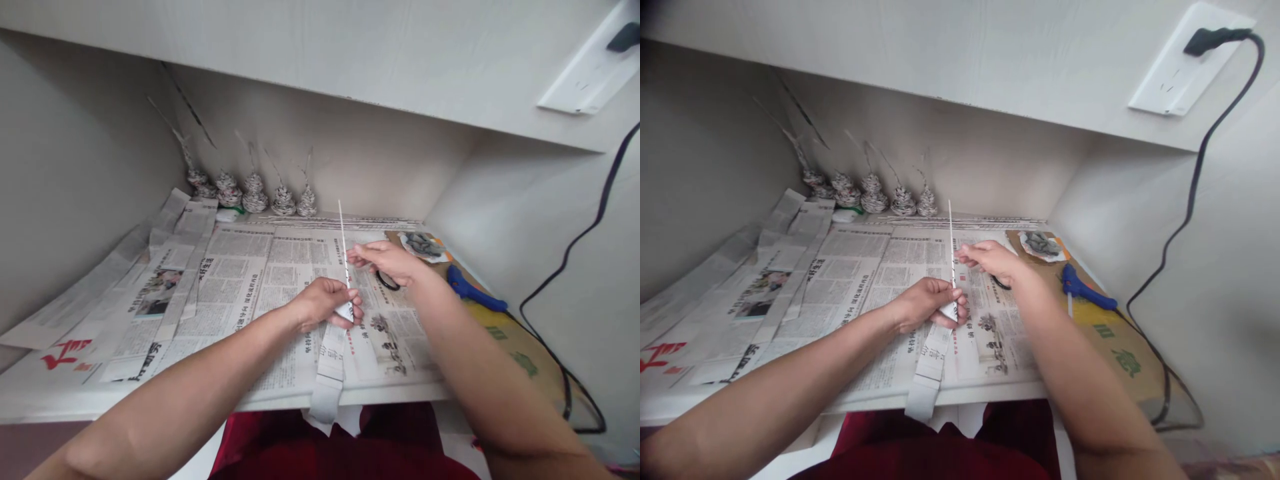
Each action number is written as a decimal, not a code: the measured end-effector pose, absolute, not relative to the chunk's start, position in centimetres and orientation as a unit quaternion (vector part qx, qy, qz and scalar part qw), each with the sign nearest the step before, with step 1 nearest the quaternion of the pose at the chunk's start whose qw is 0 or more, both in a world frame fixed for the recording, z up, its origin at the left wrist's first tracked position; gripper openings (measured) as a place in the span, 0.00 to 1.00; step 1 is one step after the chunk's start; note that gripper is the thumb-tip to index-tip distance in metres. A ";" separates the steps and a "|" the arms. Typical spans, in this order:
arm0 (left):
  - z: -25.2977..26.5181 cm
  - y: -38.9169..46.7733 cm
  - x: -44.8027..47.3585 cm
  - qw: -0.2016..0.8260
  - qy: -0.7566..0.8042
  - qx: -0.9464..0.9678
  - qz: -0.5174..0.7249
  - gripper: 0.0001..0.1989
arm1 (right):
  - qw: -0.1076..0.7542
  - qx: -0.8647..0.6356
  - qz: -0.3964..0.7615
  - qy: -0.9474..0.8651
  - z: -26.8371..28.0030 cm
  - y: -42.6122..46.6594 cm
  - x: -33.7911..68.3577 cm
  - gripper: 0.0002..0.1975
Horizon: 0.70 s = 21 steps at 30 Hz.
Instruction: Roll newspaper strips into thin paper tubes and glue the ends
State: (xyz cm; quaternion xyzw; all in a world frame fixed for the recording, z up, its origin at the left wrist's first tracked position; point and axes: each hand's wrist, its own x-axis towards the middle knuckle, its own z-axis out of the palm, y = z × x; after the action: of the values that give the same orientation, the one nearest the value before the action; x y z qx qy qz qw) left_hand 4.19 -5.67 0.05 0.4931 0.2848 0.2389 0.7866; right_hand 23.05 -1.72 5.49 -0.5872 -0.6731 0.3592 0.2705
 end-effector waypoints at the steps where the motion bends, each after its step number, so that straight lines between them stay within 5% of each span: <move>1: 0.0 -5.7 4.2 0.784 0.288 0.494 0.240 0.18 | 0.292 -0.543 0.429 -0.660 5.1 -2.1 22.1 0.19; 8: -0.6 -5.5 4.2 0.777 0.296 0.504 0.234 0.19 | 0.391 -0.453 0.603 -0.527 2.5 -2.1 21.0 0.16; 17: -0.4 -5.6 4.1 0.742 0.323 0.541 0.228 0.19 | 0.460 -0.475 0.566 -0.491 1.6 -2.3 20.8 0.14; 21: -0.3 -5.5 4.2 0.736 0.323 0.549 0.227 0.18 | 0.410 -0.487 0.550 -0.540 2.4 -2.9 20.7 0.16</move>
State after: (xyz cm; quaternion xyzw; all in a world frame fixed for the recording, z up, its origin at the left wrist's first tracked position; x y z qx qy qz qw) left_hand 4.16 -5.53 -0.30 0.5494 0.3230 0.2270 0.7364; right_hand 20.69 -2.89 2.42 -0.4868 -0.5401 0.5504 0.4104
